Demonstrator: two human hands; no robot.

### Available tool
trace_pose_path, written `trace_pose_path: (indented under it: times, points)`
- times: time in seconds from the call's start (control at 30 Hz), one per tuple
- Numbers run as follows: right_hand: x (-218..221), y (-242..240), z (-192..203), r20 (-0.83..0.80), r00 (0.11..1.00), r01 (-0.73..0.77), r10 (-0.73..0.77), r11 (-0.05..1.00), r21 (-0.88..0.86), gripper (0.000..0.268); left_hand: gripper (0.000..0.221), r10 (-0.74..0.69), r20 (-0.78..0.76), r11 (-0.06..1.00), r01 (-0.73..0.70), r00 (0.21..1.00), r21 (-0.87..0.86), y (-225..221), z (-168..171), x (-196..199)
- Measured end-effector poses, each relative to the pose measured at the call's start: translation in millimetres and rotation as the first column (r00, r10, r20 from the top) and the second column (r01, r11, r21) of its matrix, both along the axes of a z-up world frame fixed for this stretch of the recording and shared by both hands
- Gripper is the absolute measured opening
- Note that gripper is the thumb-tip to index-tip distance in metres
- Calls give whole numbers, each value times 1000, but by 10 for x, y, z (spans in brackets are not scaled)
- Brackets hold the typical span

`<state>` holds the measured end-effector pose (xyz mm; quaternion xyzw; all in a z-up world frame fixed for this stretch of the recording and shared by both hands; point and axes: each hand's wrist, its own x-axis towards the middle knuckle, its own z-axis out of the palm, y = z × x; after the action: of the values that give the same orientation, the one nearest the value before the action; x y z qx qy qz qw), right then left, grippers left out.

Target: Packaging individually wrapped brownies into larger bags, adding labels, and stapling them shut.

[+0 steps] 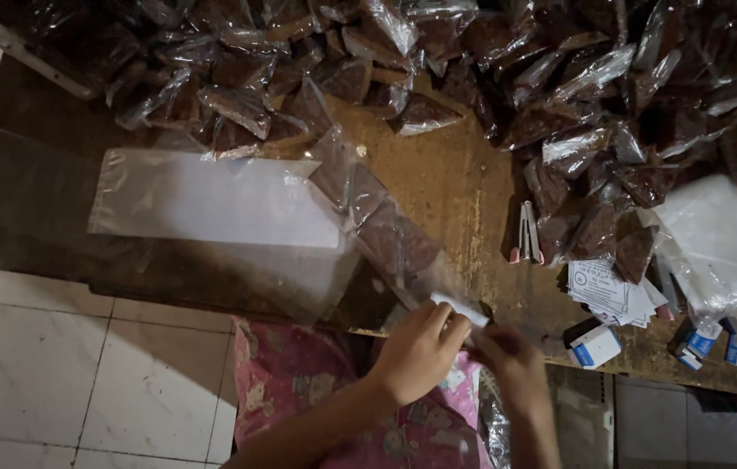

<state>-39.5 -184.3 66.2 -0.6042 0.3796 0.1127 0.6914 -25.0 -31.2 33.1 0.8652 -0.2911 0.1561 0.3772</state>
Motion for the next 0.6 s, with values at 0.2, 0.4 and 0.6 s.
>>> trace_pose_path:
  times: [0.2, 0.4, 0.6]
  points:
    - [-146, -68, 250, -202, 978, -109, 57, 959, -260, 19, 15, -21, -55, 981, 31, 998, 190, -57, -307, -92]
    - [-18, -109, -656, 193, 981, -107, 37, 924, 367, 11, 6, -65, 6, 997, 65, 998, 35, -137, -16, -116]
    - [393, -63, -1144, 660, 632, -564, 406, 825, 32, 24, 8, -251, -285, 955, 189, 925, -227, 221, 518, 182]
